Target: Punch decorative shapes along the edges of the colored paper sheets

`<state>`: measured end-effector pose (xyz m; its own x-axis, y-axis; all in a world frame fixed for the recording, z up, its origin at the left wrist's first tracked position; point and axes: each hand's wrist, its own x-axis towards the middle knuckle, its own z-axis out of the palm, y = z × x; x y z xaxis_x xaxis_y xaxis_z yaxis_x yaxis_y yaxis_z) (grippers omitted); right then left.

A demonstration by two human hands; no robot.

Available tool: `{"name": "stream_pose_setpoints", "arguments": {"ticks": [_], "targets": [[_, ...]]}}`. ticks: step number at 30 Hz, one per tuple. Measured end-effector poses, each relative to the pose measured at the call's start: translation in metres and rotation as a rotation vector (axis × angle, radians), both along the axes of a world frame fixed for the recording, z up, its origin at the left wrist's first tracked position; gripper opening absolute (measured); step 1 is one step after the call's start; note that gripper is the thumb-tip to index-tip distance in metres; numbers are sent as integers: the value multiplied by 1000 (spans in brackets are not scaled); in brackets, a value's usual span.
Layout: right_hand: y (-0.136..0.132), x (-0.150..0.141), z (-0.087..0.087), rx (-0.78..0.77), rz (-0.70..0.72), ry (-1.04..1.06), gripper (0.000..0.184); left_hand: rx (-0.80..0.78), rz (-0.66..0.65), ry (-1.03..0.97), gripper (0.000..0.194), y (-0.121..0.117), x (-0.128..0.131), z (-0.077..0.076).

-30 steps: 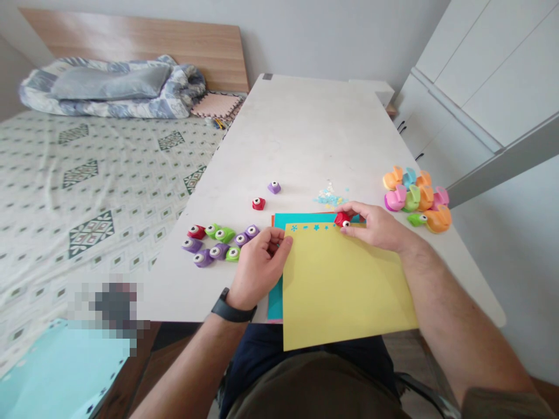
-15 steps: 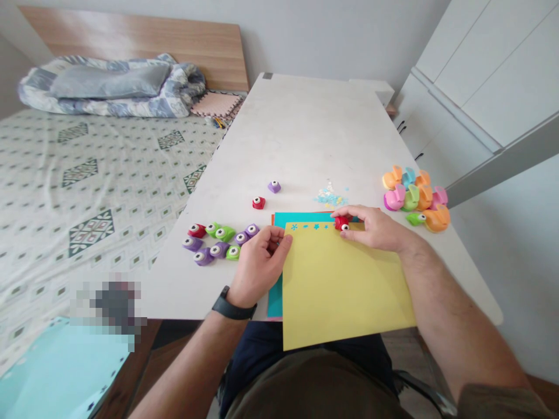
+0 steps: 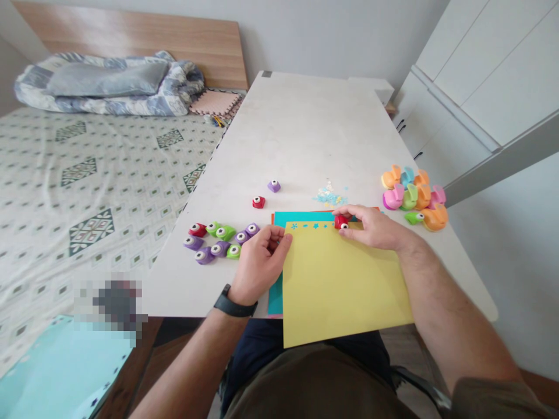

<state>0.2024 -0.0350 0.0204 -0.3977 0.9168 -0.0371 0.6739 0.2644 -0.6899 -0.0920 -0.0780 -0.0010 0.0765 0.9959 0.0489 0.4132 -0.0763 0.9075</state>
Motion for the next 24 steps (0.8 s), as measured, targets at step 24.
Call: {"name": "stream_pose_setpoints", "arguments": {"ticks": [24], "targets": [[1,-2,5,0,58,-15,19,19,-11,-9,23,0,0,-1]]}}
